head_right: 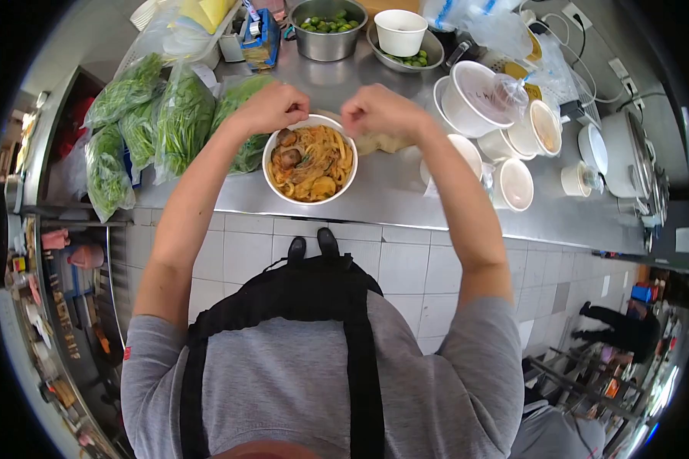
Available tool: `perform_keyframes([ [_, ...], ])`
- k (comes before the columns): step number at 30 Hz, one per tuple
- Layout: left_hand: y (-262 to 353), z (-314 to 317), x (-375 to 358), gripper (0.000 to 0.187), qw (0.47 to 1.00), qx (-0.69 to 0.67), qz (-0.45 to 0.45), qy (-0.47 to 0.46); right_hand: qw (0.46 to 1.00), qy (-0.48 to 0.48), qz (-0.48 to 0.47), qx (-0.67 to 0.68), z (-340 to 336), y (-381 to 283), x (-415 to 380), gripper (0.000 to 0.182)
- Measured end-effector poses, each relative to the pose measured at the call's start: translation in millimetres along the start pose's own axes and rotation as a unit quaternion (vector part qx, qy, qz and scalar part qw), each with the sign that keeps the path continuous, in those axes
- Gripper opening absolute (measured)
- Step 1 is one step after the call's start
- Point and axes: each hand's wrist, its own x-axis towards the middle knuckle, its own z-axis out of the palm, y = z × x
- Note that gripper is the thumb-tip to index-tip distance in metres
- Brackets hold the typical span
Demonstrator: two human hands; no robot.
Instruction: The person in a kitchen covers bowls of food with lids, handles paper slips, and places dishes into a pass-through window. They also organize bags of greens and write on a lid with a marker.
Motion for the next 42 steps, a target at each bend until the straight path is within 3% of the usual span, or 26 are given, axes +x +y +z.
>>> perform_keyframes([
  [2, -7, 1, -5, 0.008, 1.000, -0.017, 0.012, 0.011, 0.996, -0.023, 0.074, 0.053, 3, -2, -23, 0.010],
  [6, -16, 1, -7, 0.009, 0.999, -0.039, 0.011, 0.021, 0.968, 0.232, 0.020, 0.093, 38, 14, -3, 0.006],
  [9, -20, 5, -9, 0.009, 0.998, -0.055, 0.017, 0.040, 0.971, 0.222, 0.068, 0.065, 42, 5, -7, 0.006],
  [12, -22, 7, -9, 0.009, 0.996, -0.072, 0.012, 0.043, 0.982, 0.117, 0.144, 0.028, 25, 3, -27, 0.007],
  [15, -18, 8, -10, 0.010, 0.997, -0.059, -0.008, 0.040, 0.963, 0.261, 0.069, 0.000, 34, 3, -8, 0.005],
  [19, -25, 12, -25, 0.009, 0.993, -0.039, -0.031, 0.111, 0.968, 0.213, 0.123, 0.048, 44, 5, -23, 0.008],
  [21, -20, 7, -37, 0.008, 0.974, -0.157, -0.140, 0.087, 0.964, 0.210, 0.115, 0.112, 51, 7, -39, 0.010],
  [22, -16, 7, -43, 0.007, 0.954, -0.216, -0.194, 0.074, 0.945, 0.285, 0.110, 0.118, 55, 6, -34, 0.009],
  [24, -19, 16, -43, 0.007, 0.944, -0.247, -0.196, 0.095, 0.888, 0.433, 0.092, 0.126, 57, 2, -16, 0.007],
  [26, -14, 17, -42, 0.008, 0.936, -0.252, -0.218, 0.111, 0.914, 0.397, 0.053, 0.068, 59, 14, -8, 0.005],
  [27, -14, 20, -42, 0.009, 0.927, -0.265, -0.233, 0.130, 0.925, 0.378, 0.033, 0.039, 62, 19, -3, 0.004],
  [31, -7, 35, -48, 0.013, 0.877, -0.349, -0.262, 0.202, 0.880, 0.395, 0.098, 0.244, 86, 21, -30, 0.012],
  [34, 13, 40, -57, 0.017, 0.786, -0.491, -0.318, 0.203, 0.766, 0.495, 0.003, 0.411, 106, 13, -30, 0.011],
  [42, 74, 82, -60, 0.013, 0.617, -0.658, -0.318, 0.290, 0.763, 0.541, 0.052, 0.349, 143, -11, -21, 0.010],
])
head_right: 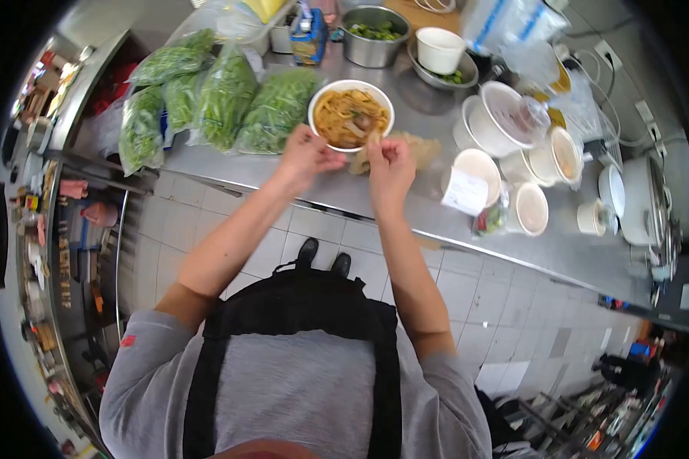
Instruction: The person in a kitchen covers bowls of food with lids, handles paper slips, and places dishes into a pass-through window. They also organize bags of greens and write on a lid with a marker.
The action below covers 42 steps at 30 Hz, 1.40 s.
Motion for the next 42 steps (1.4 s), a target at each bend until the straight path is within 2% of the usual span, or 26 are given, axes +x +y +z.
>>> perform_keyframes([
  [1, -4, 8, -6, 0.013, 1.000, -0.006, 0.011, 0.017, 1.000, 0.007, -0.002, 0.000, 7, 4, -8, 0.010],
  [3, -20, 11, -7, 0.011, 0.998, 0.015, 0.057, 0.000, 0.995, -0.018, -0.083, -0.059, 19, 24, -20, 0.010],
  [4, -36, 9, -1, 0.008, 0.988, 0.074, 0.130, 0.035, 0.987, -0.018, -0.116, -0.109, 22, 16, -26, 0.009],
  [5, -45, -2, 7, 0.004, 0.987, 0.106, 0.117, -0.006, 0.976, -0.014, -0.152, -0.158, 22, 7, -29, 0.009],
  [6, -40, -13, 6, 0.004, 0.961, 0.211, 0.173, -0.040, 0.957, -0.026, -0.199, -0.209, 20, 3, -30, 0.007],
  [8, -28, -30, 7, 0.014, 0.865, 0.415, 0.260, -0.111, 0.901, -0.061, -0.278, -0.327, 4, 13, -28, 0.006],
  [9, -10, -35, 7, 0.020, 0.862, 0.419, 0.265, -0.110, 0.861, -0.084, -0.311, -0.394, -4, 29, -23, 0.006],
  [11, 40, -46, -1, 0.033, 0.854, 0.428, 0.271, -0.117, 0.879, -0.118, -0.297, -0.353, -13, 42, -24, 0.011],
  [13, 94, -67, 17, 0.044, 0.790, 0.441, 0.415, -0.092, 0.896, -0.140, -0.257, -0.335, -14, 37, -22, 0.012],
  [15, 152, -94, 56, 0.039, 0.727, 0.472, 0.497, -0.049, 0.917, -0.152, -0.206, -0.306, -15, 30, -25, 0.012],
  [16, 184, -106, 78, 0.036, 0.699, 0.518, 0.492, -0.008, 0.929, -0.153, -0.180, -0.285, -15, 25, -25, 0.012],
  [18, 231, -136, 138, 0.031, 0.698, 0.505, 0.501, 0.078, 0.964, -0.112, -0.115, -0.212, -16, 26, -31, 0.011],
  [20, 274, -159, 197, 0.036, 0.702, 0.569, 0.403, 0.144, 0.994, -0.028, -0.034, -0.100, -15, 29, -43, 0.010],
  [23, 299, -176, 270, 0.042, 0.732, 0.586, 0.284, 0.202, 0.986, 0.110, -0.033, -0.119, -2, 20, -53, 0.013],
  [24, 301, -178, 291, 0.043, 0.744, 0.583, 0.248, 0.211, 0.983, 0.117, -0.043, -0.138, 2, 17, -53, 0.013],
  [28, 293, -189, 370, 0.031, 0.786, 0.513, 0.279, 0.203, 0.959, 0.148, -0.080, -0.229, 18, -11, -62, 0.011],
  [30, 298, -183, 361, 0.031, 0.820, 0.506, 0.215, 0.158, 0.945, 0.136, -0.115, -0.276, 21, -24, -61, 0.010],
  [31, 307, -176, 337, 0.035, 0.844, 0.502, 0.151, 0.116, 0.939, 0.136, -0.125, -0.291, 20, -30, -58, 0.010],
  [32, 299, -201, 400, 0.033, 0.765, 0.574, 0.255, 0.145, 0.932, 0.137, -0.133, -0.308, 19, -36, -56, 0.010],
  [34, 317, -192, 372, 0.029, 0.705, 0.604, 0.301, 0.217, 0.909, 0.149, -0.160, -0.353, 16, -52, -48, 0.010],
  [35, 323, -181, 354, 0.028, 0.696, 0.577, 0.347, 0.249, 0.895, 0.153, -0.174, -0.380, 14, -62, -43, 0.011],
  [36, 326, -168, 325, 0.028, 0.720, 0.518, 0.399, 0.233, 0.904, 0.158, -0.194, -0.346, 13, -69, -35, 0.011],
  [37, 324, -158, 297, 0.024, 0.789, 0.411, 0.433, 0.144, 0.903, 0.166, -0.203, -0.339, 9, -72, -27, 0.012],
  [38, 312, -140, 261, 0.022, 0.820, 0.312, 0.476, 0.062, 0.913, 0.161, -0.176, -0.331, 15, -89, -20, 0.014],
  [39, 300, -122, 223, 0.016, 0.833, 0.269, 0.481, -0.047, 0.911, 0.147, -0.207, -0.324, 23, -102, -10, 0.017],
  [42, 241, -71, 112, 0.014, 0.813, 0.334, 0.430, -0.209, 0.907, 0.105, -0.309, -0.267, 61, -134, 19, 0.024],
])
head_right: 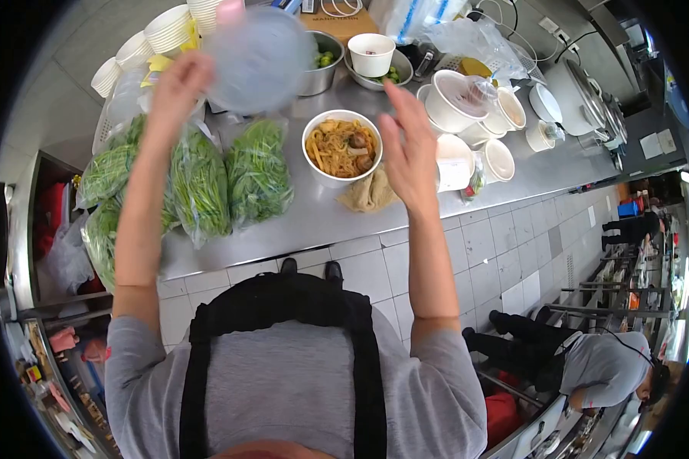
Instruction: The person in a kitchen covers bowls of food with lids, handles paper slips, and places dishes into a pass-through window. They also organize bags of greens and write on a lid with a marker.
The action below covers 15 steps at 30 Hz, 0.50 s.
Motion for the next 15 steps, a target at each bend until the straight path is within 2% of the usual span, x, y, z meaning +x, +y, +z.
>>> perform_keyframes([
  [3, 33, 70, -48, 0.015, 0.989, -0.101, -0.026, -0.107, 0.995, 0.015, -0.092, -0.020, 20, 11, 15, 0.024],
  [4, 43, 79, -57, 0.015, 0.980, -0.122, -0.072, -0.137, 1.000, 0.011, -0.017, 0.005, 19, 19, 15, 0.024],
  [6, 46, 97, -71, 0.018, 0.959, -0.214, -0.132, -0.129, 0.989, 0.008, 0.135, 0.052, 14, 49, 1, 0.024],
  [9, 9, 120, -87, 0.018, 0.933, -0.281, -0.224, -0.023, 0.969, 0.074, 0.236, 0.006, 18, 114, -26, 0.028],
  [12, -40, 142, -96, 0.022, 0.922, -0.234, -0.305, 0.041, 0.978, -0.017, 0.157, -0.134, 28, 132, -39, 0.032],
  [15, -52, 151, -90, 0.027, 0.917, -0.258, -0.303, -0.013, 0.972, -0.051, 0.099, -0.206, 38, 121, -28, 0.034],
])
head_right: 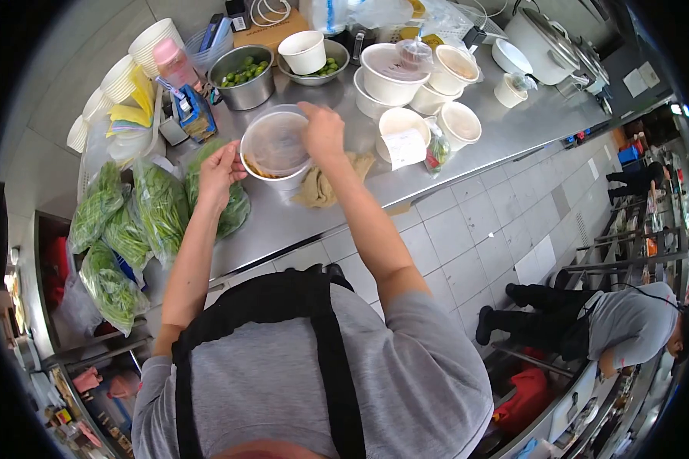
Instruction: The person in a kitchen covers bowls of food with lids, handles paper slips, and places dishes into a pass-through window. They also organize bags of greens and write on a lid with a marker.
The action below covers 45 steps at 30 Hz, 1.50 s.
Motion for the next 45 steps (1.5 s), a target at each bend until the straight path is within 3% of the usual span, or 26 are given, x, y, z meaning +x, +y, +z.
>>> perform_keyframes([
  [3, 1, 0, 8, 0.029, 0.999, 0.017, -0.029, 0.035, 0.997, -0.065, -0.019, -0.043, 8, -11, 3, 0.034],
  [6, 7, 4, 11, 0.029, 0.995, 0.085, -0.027, 0.055, 0.994, -0.070, -0.020, -0.087, 17, -7, 2, 0.041],
  [10, 12, 3, 15, 0.026, 0.991, 0.118, -0.024, 0.058, 0.996, -0.055, -0.071, -0.017, 10, 0, 4, 0.041],
  [13, 18, 6, 17, 0.024, 0.988, 0.137, -0.038, 0.057, 0.998, -0.053, -0.042, 0.013, 1, 4, 9, 0.041],
  [19, 17, 9, 17, 0.021, 0.986, 0.147, -0.021, 0.070, 0.989, -0.144, -0.024, -0.023, 2, -13, 6, 0.041],
  [22, 17, 10, 18, 0.021, 0.987, 0.143, -0.022, 0.070, 0.964, -0.127, -0.217, -0.089, 16, -4, 6, 0.041],
  [25, 18, 13, 22, 0.024, 0.981, 0.170, -0.034, 0.084, 0.947, -0.237, -0.175, -0.126, 6, -18, 6, 0.046],
  [28, 21, 11, 26, 0.026, 0.967, 0.247, -0.013, 0.061, 0.942, -0.263, -0.171, -0.117, 11, -13, 7, 0.049],
  [31, 30, 13, 31, 0.027, 0.906, 0.419, 0.037, 0.043, 0.935, -0.276, -0.172, -0.140, 8, -18, 6, 0.047],
  [34, 36, 14, 34, 0.028, 0.914, 0.405, -0.033, 0.005, 0.929, -0.265, -0.176, -0.187, 6, -28, 2, 0.045],
  [37, 30, 5, 35, 0.032, 0.953, 0.279, -0.119, -0.015, 0.940, -0.210, -0.192, -0.188, 16, -22, -4, 0.045],
  [40, 38, 0, 16, 0.032, 0.950, 0.158, -0.265, -0.054, 0.942, -0.198, -0.188, -0.194, 18, -21, -5, 0.045],
  [45, 33, 16, -18, 0.029, 0.944, -0.013, -0.331, -0.011, 0.944, -0.208, -0.169, -0.192, 18, -21, -6, 0.046],
])
